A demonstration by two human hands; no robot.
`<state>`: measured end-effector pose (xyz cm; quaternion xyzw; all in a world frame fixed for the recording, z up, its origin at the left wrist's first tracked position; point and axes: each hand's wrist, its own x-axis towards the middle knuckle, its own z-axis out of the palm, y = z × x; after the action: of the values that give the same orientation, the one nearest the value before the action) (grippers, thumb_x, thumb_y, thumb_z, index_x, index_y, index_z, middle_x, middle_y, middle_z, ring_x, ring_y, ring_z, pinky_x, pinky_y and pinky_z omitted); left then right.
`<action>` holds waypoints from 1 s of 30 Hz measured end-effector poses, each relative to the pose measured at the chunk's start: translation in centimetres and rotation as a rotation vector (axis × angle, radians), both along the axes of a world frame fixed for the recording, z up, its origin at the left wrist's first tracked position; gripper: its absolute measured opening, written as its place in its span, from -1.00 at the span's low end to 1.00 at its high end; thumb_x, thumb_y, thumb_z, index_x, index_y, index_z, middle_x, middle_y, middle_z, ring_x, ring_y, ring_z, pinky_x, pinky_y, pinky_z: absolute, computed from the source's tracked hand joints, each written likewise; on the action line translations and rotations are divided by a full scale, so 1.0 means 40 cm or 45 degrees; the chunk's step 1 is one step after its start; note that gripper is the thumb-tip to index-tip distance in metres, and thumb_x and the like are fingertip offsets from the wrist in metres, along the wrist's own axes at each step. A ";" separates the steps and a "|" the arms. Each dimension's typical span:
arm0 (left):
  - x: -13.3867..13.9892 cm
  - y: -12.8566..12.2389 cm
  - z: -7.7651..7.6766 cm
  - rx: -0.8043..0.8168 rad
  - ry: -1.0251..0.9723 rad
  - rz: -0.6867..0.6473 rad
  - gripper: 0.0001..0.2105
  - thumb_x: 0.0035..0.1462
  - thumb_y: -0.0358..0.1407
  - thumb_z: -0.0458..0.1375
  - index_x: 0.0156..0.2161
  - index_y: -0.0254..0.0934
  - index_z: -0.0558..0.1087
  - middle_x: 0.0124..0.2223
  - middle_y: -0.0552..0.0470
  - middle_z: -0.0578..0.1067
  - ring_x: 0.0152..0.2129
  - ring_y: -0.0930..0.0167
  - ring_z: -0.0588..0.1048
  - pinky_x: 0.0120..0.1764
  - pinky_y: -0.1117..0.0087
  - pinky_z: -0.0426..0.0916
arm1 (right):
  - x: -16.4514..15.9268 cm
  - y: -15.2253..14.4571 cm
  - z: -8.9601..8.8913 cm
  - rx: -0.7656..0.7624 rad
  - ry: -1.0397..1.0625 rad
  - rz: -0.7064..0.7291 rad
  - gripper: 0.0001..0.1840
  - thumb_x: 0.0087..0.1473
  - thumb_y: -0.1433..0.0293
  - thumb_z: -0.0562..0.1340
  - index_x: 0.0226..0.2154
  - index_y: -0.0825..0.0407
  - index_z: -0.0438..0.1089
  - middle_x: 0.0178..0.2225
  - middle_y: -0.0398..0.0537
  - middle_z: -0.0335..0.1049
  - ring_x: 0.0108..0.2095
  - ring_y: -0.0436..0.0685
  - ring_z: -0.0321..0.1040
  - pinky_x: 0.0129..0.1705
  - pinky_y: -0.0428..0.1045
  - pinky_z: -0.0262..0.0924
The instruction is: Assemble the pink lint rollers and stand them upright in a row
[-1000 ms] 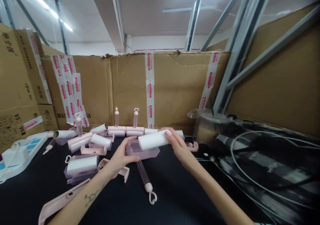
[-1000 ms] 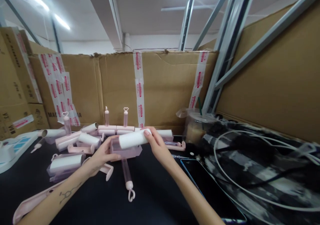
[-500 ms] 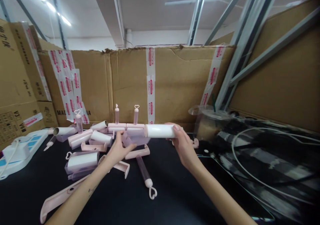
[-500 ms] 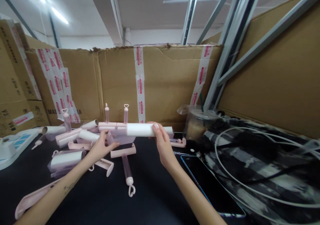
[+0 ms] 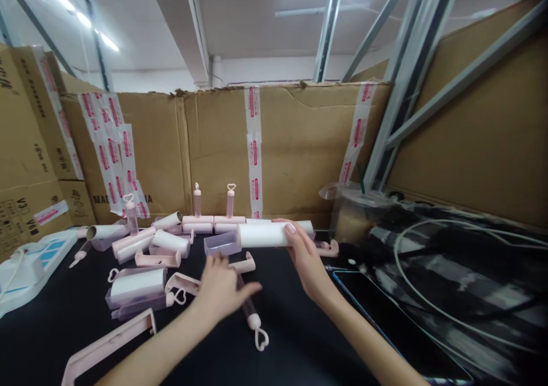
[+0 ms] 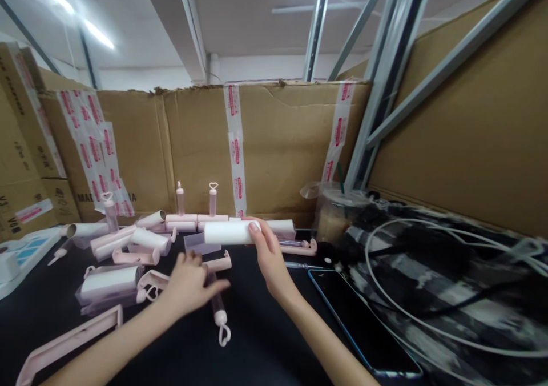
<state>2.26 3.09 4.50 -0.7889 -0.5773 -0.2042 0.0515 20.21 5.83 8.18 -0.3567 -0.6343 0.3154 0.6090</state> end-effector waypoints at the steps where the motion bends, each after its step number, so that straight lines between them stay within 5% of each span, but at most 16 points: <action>1: 0.022 -0.013 0.000 -0.026 0.012 -0.030 -0.46 0.00 0.10 -0.02 -0.34 -0.39 0.49 -0.26 -0.28 0.46 -0.17 0.06 0.32 -0.09 0.12 0.09 | 0.000 -0.002 0.000 0.004 -0.010 0.002 -0.64 0.14 0.14 0.01 -0.13 -0.04 0.33 -0.11 -0.11 0.33 -0.08 0.17 0.21 -0.18 -0.05 0.13; 6: 0.055 -0.032 0.001 -0.210 -0.099 -0.047 -0.73 0.05 -0.25 0.00 -0.26 -0.40 0.43 -0.40 -0.16 0.51 -0.36 0.19 0.45 -0.21 0.24 0.19 | 0.008 -0.010 0.007 0.038 -0.015 -0.009 -0.66 0.15 0.16 0.02 -0.14 -0.06 0.33 -0.11 -0.12 0.33 -0.04 0.16 0.19 -0.09 -0.04 0.08; 10: 0.059 -0.037 -0.006 -0.193 -0.174 -0.092 -0.57 0.05 -0.15 0.00 -0.07 -0.47 0.32 -0.33 -0.23 0.51 -0.37 0.15 0.46 -0.24 0.22 0.21 | 0.012 -0.011 0.013 0.054 0.010 -0.071 -0.66 0.15 0.15 0.02 -0.12 -0.09 0.33 -0.12 -0.13 0.32 -0.10 0.12 0.21 -0.11 -0.06 0.08; 17: 0.075 -0.081 -0.037 -0.480 -0.303 -0.212 -0.83 -0.22 -0.21 0.16 -0.49 -0.27 0.42 -0.50 -0.02 0.47 -0.48 0.24 0.45 -0.41 0.33 0.27 | 0.020 -0.006 0.018 0.040 0.027 -0.098 -0.64 0.14 0.13 0.02 -0.12 -0.09 0.34 -0.15 -0.13 0.33 -0.13 0.12 0.21 -0.19 -0.07 0.12; 20: 0.046 -0.091 -0.030 -0.927 -0.611 -0.266 -0.65 -0.35 -0.34 0.22 -0.29 -0.28 0.40 -0.53 0.09 0.43 -0.62 0.39 0.38 -0.52 0.37 0.28 | 0.026 -0.005 0.024 0.028 0.077 -0.116 -0.62 0.13 0.11 0.03 -0.13 -0.08 0.34 -0.19 -0.13 0.34 -0.15 0.11 0.21 -0.23 -0.07 0.14; 22: 0.025 -0.092 -0.012 -1.399 -0.937 -0.384 -0.51 -0.30 -0.38 0.19 -0.12 -0.33 0.32 -0.55 0.11 0.40 -0.67 0.43 0.36 -0.56 0.37 0.30 | 0.028 -0.003 0.029 0.024 0.135 -0.106 -0.63 0.11 0.10 0.04 -0.14 -0.07 0.35 -0.21 -0.13 0.35 -0.17 0.11 0.23 -0.25 -0.07 0.16; 24: 0.008 -0.090 0.010 -1.640 -1.320 -0.565 -0.56 -0.21 -0.37 0.18 -0.12 -0.39 0.31 -0.51 0.05 0.41 -0.60 0.40 0.43 -0.49 0.33 0.36 | 0.031 0.002 0.032 0.015 0.222 -0.046 -0.64 0.10 0.11 0.07 -0.16 -0.06 0.36 -0.23 -0.13 0.35 -0.19 0.10 0.25 -0.25 -0.07 0.19; 27: -0.009 -0.085 0.036 -1.470 -1.760 -0.760 -0.61 -0.20 -0.46 0.24 -0.18 -0.33 0.29 -0.26 -0.06 0.42 -0.30 0.32 0.48 -0.29 0.31 0.37 | 0.036 0.012 0.034 -0.048 0.360 0.114 -0.67 0.08 0.12 0.09 -0.19 -0.07 0.36 -0.23 -0.13 0.36 -0.22 0.10 0.29 -0.25 -0.06 0.24; 30: -0.018 -0.083 0.042 -1.297 -1.840 -0.778 -0.42 -0.25 -0.56 0.26 -0.08 -0.18 0.18 -0.16 -0.02 0.38 -0.20 0.30 0.44 -0.31 0.39 0.35 | 0.041 0.016 0.036 -0.134 0.398 0.252 -0.71 0.07 0.12 0.11 -0.22 -0.09 0.36 -0.21 -0.14 0.35 -0.25 0.09 0.32 -0.26 -0.04 0.28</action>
<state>1.55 -0.23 6.17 -0.5156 -0.2569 -0.3721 -0.7278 21.84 6.45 9.62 -0.2706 -0.5465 0.4582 0.6467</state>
